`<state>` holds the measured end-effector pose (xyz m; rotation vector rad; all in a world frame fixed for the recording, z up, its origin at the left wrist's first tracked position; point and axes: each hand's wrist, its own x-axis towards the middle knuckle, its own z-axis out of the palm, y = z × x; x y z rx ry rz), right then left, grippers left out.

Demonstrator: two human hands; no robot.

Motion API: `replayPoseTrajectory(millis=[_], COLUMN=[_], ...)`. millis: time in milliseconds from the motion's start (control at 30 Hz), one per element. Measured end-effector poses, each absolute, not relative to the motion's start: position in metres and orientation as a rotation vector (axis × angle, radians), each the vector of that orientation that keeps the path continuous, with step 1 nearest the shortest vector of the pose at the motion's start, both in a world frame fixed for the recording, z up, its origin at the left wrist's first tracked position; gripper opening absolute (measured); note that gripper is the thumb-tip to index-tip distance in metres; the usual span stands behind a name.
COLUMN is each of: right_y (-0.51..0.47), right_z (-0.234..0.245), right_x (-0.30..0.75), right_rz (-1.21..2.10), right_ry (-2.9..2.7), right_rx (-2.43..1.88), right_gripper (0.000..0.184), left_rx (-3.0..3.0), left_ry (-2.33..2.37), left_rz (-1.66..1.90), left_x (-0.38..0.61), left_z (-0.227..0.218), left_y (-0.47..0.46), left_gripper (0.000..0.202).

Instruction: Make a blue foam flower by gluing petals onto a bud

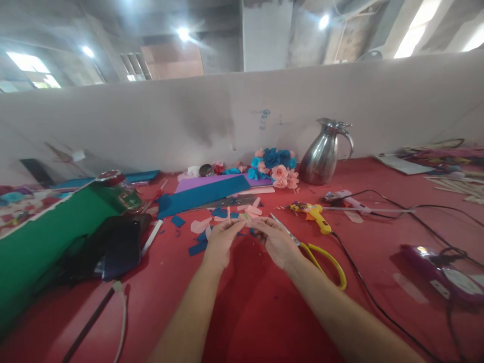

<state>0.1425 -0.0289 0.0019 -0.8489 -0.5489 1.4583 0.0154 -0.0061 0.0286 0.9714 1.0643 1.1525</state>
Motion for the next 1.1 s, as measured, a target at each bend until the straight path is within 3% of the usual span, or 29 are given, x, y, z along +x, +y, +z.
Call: replayPoseTrajectory(millis=[300, 533, 1100], right_y=[-0.028, -0.025, -0.022], right_z=[0.001, 0.013, 0.013], right_x=[0.141, 0.157, 0.159], right_rz=[1.421, 1.216, 1.118], right_ry=[-0.447, -0.533, -0.778], right_rx=[-0.870, -0.951, -1.109], right_gripper=[0.032, 0.032, 0.019], left_rx=[0.873, 0.975, 0.930], left_ry=[1.035, 1.068, 0.992], left_rz=[1.172, 1.152, 1.121], left_x=[0.016, 0.012, 0.015], left_z=[0.025, 0.019, 0.017], left_y=[-0.007, -0.002, -0.001], left_gripper=[0.023, 0.043, 0.027])
